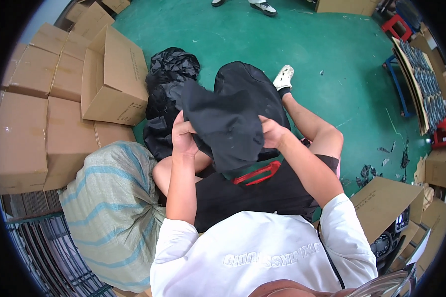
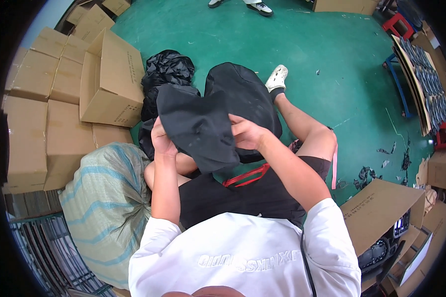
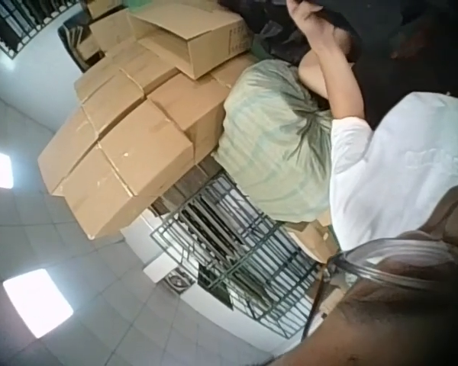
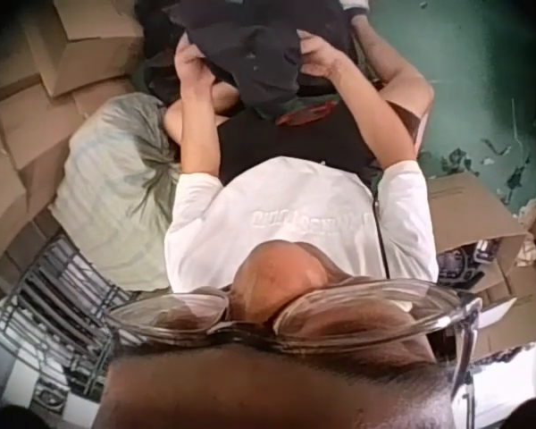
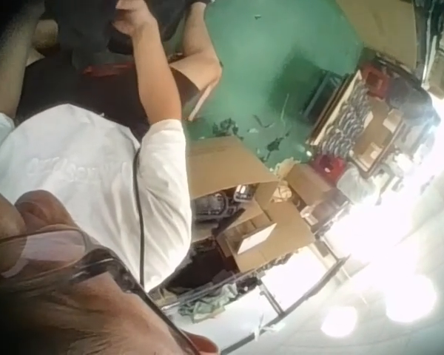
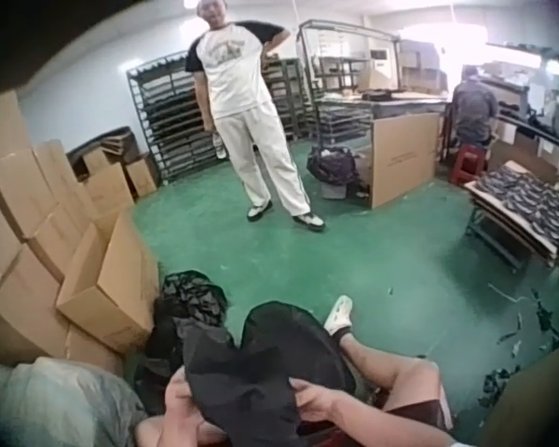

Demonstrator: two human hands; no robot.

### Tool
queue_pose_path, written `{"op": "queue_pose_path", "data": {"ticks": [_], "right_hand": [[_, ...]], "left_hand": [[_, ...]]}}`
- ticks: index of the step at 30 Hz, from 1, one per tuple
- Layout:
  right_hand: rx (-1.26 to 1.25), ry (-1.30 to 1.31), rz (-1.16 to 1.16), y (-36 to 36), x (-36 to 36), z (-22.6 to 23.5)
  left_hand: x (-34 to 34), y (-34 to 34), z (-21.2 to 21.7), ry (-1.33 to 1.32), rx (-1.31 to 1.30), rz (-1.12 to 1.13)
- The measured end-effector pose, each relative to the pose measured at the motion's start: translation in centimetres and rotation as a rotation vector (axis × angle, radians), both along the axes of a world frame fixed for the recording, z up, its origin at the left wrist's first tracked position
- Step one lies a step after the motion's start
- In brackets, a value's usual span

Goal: Inspecting and organizing black fabric covers for sports or outdoor goods.

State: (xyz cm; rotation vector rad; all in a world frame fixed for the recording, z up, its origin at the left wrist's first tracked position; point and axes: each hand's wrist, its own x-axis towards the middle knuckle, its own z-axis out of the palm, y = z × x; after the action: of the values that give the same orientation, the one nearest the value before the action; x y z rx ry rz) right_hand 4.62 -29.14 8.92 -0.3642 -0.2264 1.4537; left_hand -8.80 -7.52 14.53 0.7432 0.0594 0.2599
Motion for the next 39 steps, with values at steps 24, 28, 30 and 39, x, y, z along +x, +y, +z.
{"op": "queue_pose_path", "data": {"ticks": [24, 28, 30, 39], "right_hand": [[-0.512, -0.684, -0.56, 4.3, 17.7, -2.1], [-0.859, -0.979, -0.517, 13.2, 27.2, -11.7], [-1.184, -1.295, -0.502, 13.1, 30.3, -20.6], [-1.163, -0.565, -0.29, 11.2, 27.3, -19.8]], "left_hand": [[11.9, 9.7, -8.5, 0.294, 0.089, 0.152], [20.8, 18.4, -19.6, 0.636, 0.095, 0.138], [23.6, 18.4, -26.8, 0.908, 0.665, 0.113], [16.4, 18.5, -30.9, 0.985, 0.037, -0.118]]}}
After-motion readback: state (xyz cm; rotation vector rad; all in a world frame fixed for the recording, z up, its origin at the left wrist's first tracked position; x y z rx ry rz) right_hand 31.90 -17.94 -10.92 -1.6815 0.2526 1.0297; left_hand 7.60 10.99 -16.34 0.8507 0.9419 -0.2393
